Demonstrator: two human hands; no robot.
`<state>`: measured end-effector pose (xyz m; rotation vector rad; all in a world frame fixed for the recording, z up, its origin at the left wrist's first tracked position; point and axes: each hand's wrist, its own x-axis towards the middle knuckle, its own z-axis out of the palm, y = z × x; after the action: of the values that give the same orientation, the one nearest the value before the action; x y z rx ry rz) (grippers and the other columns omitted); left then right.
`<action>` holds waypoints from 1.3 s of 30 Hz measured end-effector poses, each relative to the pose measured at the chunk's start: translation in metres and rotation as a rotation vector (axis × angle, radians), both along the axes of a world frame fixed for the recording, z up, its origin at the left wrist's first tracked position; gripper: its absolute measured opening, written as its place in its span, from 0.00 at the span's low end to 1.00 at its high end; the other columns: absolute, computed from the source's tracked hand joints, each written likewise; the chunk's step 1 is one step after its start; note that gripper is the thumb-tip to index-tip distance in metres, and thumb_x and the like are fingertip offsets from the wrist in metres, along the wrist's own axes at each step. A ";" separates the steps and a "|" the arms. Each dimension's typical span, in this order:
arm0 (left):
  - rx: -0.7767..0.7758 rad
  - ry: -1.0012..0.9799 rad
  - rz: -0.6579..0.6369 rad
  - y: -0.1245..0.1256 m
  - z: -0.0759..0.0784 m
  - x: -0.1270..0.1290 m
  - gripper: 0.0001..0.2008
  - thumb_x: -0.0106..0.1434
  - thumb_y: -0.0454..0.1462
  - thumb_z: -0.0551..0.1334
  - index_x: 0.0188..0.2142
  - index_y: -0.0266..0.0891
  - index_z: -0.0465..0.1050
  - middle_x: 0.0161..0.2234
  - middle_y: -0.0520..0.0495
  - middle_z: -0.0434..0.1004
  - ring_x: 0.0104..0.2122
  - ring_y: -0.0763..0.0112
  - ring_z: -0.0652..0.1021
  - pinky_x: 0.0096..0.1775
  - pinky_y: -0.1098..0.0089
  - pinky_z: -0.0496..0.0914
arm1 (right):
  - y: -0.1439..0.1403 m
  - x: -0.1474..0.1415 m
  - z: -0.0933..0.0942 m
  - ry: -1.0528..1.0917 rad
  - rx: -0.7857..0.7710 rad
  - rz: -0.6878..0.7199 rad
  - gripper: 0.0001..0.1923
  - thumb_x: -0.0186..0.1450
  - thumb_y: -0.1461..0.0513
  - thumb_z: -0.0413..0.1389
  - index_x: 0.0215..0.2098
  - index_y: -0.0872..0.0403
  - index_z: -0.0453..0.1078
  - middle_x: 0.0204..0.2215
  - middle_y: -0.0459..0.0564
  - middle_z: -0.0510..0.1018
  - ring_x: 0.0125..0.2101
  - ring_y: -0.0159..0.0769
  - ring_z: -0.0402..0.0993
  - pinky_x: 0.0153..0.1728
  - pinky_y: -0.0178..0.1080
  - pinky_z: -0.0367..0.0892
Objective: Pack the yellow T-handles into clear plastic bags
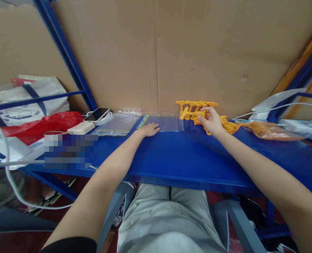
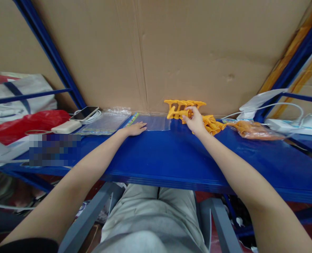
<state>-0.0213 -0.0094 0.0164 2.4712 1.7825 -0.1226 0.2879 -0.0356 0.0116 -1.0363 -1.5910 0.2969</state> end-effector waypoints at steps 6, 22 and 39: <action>0.006 0.003 -0.005 -0.005 0.003 0.001 0.30 0.71 0.46 0.42 0.69 0.38 0.48 0.69 0.41 0.43 0.67 0.60 0.52 0.64 0.65 0.48 | -0.010 -0.017 0.002 0.169 -0.183 0.069 0.18 0.50 0.62 0.63 0.39 0.52 0.67 0.34 0.44 0.75 0.25 0.28 0.72 0.31 0.37 0.73; -0.031 0.005 -0.079 -0.014 0.014 -0.003 0.31 0.70 0.47 0.46 0.68 0.38 0.51 0.69 0.43 0.46 0.67 0.62 0.52 0.65 0.67 0.46 | -0.022 -0.023 0.000 0.158 -0.504 0.089 0.10 0.57 0.66 0.61 0.38 0.54 0.69 0.35 0.50 0.80 0.30 0.30 0.76 0.31 0.32 0.70; -0.020 -0.040 -0.181 -0.009 0.011 -0.005 0.32 0.66 0.49 0.48 0.66 0.39 0.56 0.68 0.45 0.51 0.67 0.65 0.55 0.64 0.67 0.48 | -0.015 -0.022 -0.008 0.070 -0.402 0.078 0.10 0.56 0.63 0.64 0.35 0.55 0.72 0.28 0.48 0.78 0.30 0.33 0.75 0.36 0.38 0.72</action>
<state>-0.0260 -0.0187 0.0271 2.5972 1.5325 -0.1029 0.2659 -0.0506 0.0040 -1.2532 -1.5438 0.7207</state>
